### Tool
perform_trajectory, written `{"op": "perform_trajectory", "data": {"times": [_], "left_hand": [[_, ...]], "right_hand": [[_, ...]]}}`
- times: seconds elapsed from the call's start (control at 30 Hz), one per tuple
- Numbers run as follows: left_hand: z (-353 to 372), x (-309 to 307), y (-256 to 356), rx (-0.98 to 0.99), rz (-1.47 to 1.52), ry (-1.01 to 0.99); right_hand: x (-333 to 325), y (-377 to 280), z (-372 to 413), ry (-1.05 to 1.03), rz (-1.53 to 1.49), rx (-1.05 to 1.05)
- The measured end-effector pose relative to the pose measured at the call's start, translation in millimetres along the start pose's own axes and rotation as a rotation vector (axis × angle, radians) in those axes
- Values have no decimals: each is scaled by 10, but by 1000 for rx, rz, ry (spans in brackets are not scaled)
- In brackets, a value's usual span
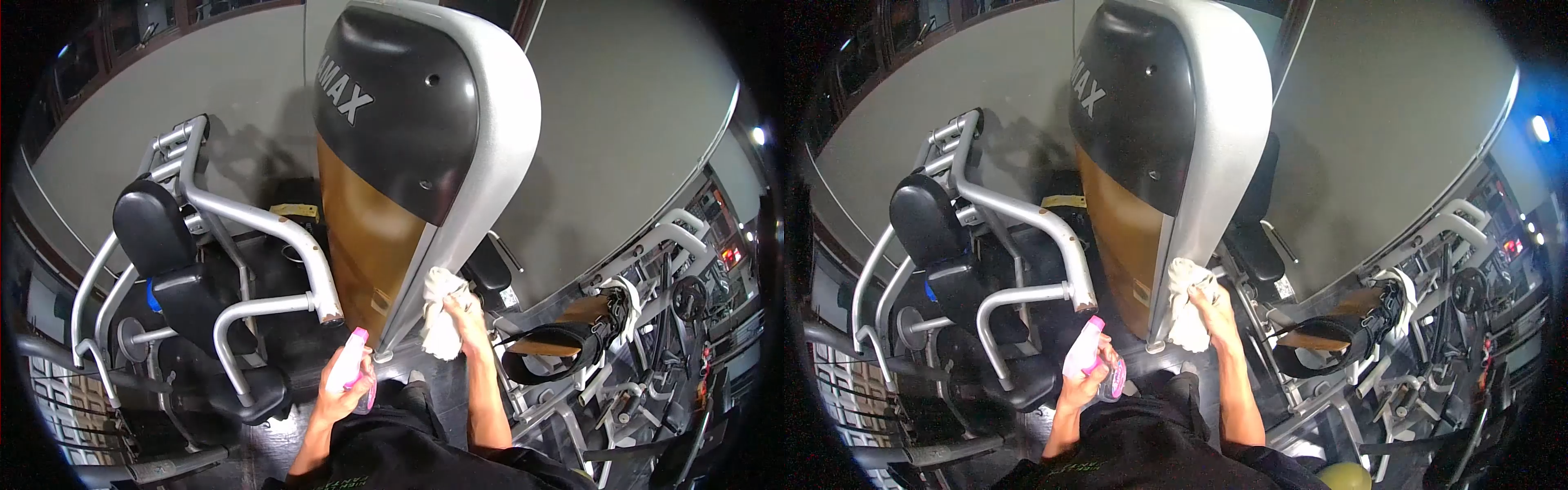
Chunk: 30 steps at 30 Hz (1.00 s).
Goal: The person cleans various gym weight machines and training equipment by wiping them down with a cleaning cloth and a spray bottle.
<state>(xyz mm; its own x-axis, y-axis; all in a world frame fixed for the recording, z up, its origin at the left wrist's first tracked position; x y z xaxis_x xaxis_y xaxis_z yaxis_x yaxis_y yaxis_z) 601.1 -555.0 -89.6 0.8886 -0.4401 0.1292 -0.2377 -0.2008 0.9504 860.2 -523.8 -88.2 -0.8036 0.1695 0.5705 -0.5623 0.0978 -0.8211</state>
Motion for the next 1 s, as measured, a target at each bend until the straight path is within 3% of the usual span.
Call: {"op": "perform_trajectory", "data": {"times": [0.07, 0.2, 0.33, 0.37, 0.53, 0.6, 0.73, 0.87, 1.0], "left_hand": [[-4, 2, 4, 28, -45, 12], [4, 5, -25, -6, -16, 27], [-17, 28, -6, -1, -11, -2], [-21, 46, 5, -6, 2, -6], [0, 117, -16, -70, -22, -37], [8, 147, -21, -132, -6, -50], [12, 154, -19, -42, 2, -33], [44, 153, -51, -58, 22, 8], [41, 160, -62, -19, -76, 24]], "right_hand": [[-270, 339, -11, 77, 52, 27], [-652, 806, 99, 278, 159, 287], [-505, 593, 206, 277, 188, 361], [-440, 442, 218, 263, 256, 336], [-77, -155, 221, 6, -24, 36], [19, -152, 146, 119, 18, -130], [-226, 335, 0, 231, 314, -146], [-566, 1031, 183, 393, 272, 169], [-631, 1122, 349, 381, 121, 211]]}}
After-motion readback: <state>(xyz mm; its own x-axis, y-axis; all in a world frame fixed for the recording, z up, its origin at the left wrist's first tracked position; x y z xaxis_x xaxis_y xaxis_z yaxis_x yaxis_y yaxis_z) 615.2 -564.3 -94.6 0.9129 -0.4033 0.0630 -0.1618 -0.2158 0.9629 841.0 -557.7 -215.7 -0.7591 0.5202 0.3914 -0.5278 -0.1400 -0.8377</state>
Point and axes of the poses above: each hand's wrist, its own z-axis away from the middle knuckle, its own x-axis out of the palm, y = z × x, the point moved 1 cm from there along -z, towards the middle knuckle, and after that the axes turned 15 degrees about -z, right-handed, at the moved point
